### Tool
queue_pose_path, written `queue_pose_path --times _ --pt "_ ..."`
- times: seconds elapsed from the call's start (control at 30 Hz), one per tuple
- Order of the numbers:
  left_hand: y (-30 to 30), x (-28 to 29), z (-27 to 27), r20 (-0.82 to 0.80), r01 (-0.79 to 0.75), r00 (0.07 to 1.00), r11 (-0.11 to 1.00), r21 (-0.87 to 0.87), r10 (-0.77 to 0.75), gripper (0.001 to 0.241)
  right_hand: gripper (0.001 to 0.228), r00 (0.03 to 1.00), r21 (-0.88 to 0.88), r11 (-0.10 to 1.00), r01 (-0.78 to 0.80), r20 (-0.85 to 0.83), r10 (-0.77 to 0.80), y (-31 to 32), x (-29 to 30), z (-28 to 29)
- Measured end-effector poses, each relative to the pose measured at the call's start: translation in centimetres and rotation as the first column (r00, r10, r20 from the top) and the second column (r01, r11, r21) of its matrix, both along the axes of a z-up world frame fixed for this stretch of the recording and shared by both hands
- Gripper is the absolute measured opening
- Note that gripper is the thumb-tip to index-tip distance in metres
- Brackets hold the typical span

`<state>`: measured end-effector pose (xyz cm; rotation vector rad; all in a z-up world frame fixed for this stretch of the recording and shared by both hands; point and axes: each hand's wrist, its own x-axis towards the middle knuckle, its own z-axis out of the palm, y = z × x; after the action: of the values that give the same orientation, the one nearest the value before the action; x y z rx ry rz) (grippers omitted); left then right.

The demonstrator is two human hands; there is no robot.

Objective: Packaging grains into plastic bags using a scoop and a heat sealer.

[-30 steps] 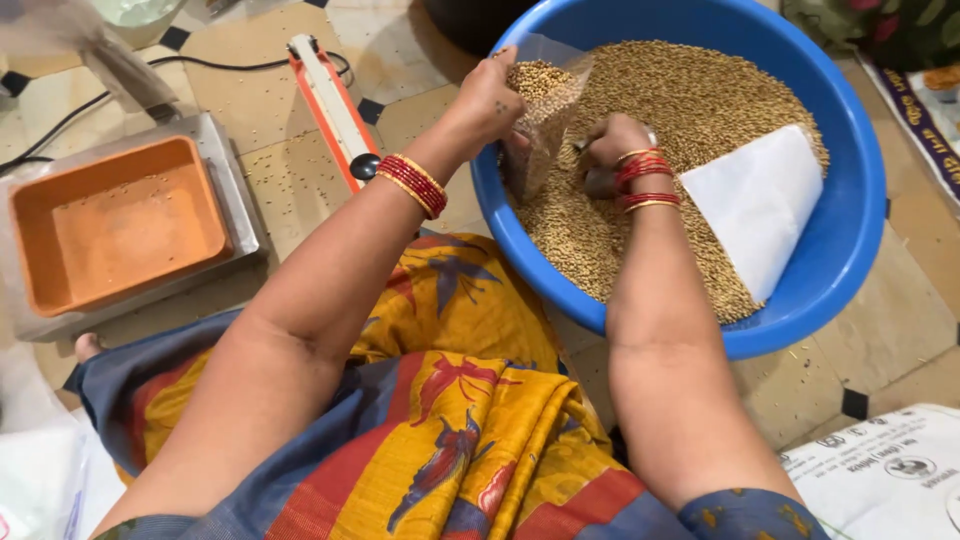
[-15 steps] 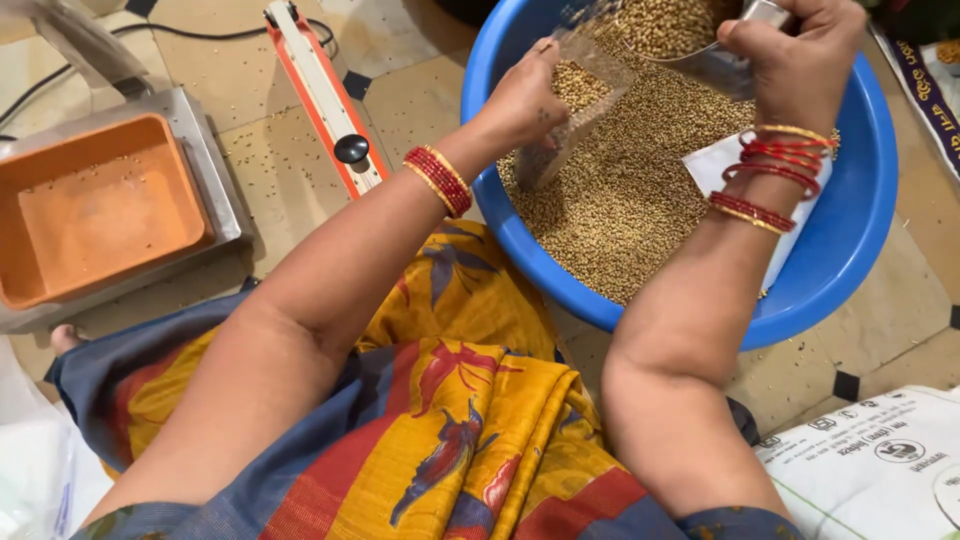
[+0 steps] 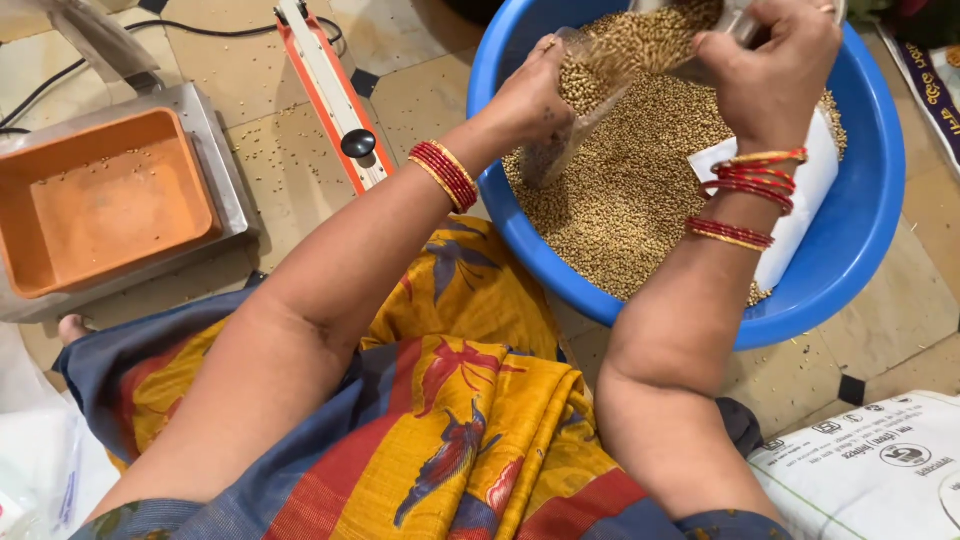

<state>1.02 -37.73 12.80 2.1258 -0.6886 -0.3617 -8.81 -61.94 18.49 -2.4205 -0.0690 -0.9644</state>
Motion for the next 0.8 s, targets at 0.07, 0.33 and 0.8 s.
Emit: queue_pose_path --times 0.07,0.33,0.8 --pt "0.1 0.9 -1.6 0.047 0.001 0.999 1.0 -0.018 -0.001 0.095 0.019 0.992 -0.107 0.987 0.117 0.064 -0.111 -0.7 1.6 -2.3" --pt "0.5 -1.3 0.4 0.392 -0.007 0.92 1.0 0.001 0.006 0.059 0.026 0.804 0.319 0.929 0.186 -0.592 0.043 5.2 4.1 -2.6" --pt "-2.1 2.3 -1.8 0.715 0.103 0.698 0.981 -0.162 0.044 0.027 0.019 0.558 0.81 0.455 -0.37 -0.198 0.806 5.0 1.6 -0.6"
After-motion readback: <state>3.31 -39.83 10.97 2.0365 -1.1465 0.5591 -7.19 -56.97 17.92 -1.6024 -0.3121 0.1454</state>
